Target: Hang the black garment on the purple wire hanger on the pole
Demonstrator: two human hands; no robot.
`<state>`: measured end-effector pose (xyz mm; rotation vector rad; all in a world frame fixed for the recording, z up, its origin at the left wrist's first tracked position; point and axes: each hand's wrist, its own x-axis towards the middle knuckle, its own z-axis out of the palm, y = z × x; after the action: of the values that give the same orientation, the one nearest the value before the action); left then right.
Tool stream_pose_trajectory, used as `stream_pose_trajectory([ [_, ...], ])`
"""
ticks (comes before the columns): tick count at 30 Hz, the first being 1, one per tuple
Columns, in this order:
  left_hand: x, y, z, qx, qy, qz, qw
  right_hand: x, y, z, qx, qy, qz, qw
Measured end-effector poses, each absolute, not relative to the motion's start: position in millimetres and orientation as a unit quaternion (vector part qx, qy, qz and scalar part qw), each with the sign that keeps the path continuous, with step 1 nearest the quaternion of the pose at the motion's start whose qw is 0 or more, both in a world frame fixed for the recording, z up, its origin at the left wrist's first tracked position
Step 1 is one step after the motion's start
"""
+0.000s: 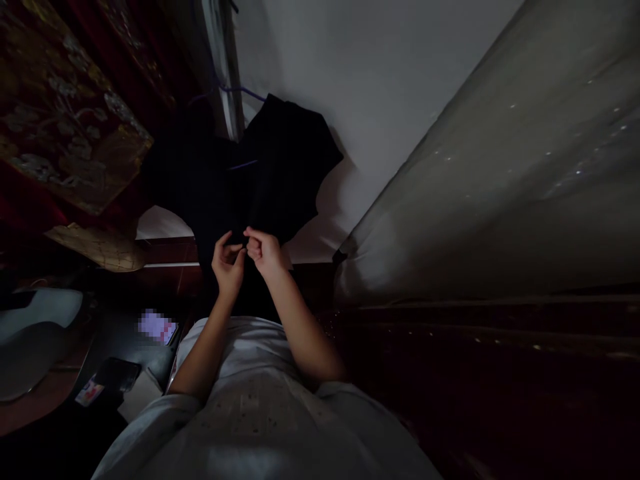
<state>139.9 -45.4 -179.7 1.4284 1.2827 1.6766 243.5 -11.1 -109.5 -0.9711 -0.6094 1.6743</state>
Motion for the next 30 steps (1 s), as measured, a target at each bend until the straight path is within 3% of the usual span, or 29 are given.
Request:
stream_pose_trajectory([
  [8, 125.0, -29.2, -205.7, 0.589, 0.562, 0.523, 0.253, 256.9, 75.3, 9.0, -0.350, -0.310, 0.656, 0.593],
  [11, 121.4, -18.4, -186.7, 0.611, 0.564, 0.493, 0.256, 251.0, 76.2, 34.9, -0.336, -0.355, 0.634, 0.599],
  [14, 121.6, -0.8, -131.2, 0.682, 0.486, 0.502, 0.215, 242.8, 58.4, 37.5, -0.332, -0.399, 0.582, 0.626],
  [18, 119.0, 38.3, -34.1, 0.692, 0.351, 0.626, 0.077, 241.7, 39.5, 33.4, -0.345, -0.457, 0.515, 0.638],
  [21, 113.8, 68.9, 14.3, 0.749, 0.308, 0.585, 0.046, 245.7, 42.2, 32.4, -0.347, -0.490, 0.473, 0.645],
  [30, 113.5, 60.7, 24.2, 0.767, 0.344, 0.539, 0.042, 240.6, 82.5, -14.6, -0.327, -0.494, 0.451, 0.668],
])
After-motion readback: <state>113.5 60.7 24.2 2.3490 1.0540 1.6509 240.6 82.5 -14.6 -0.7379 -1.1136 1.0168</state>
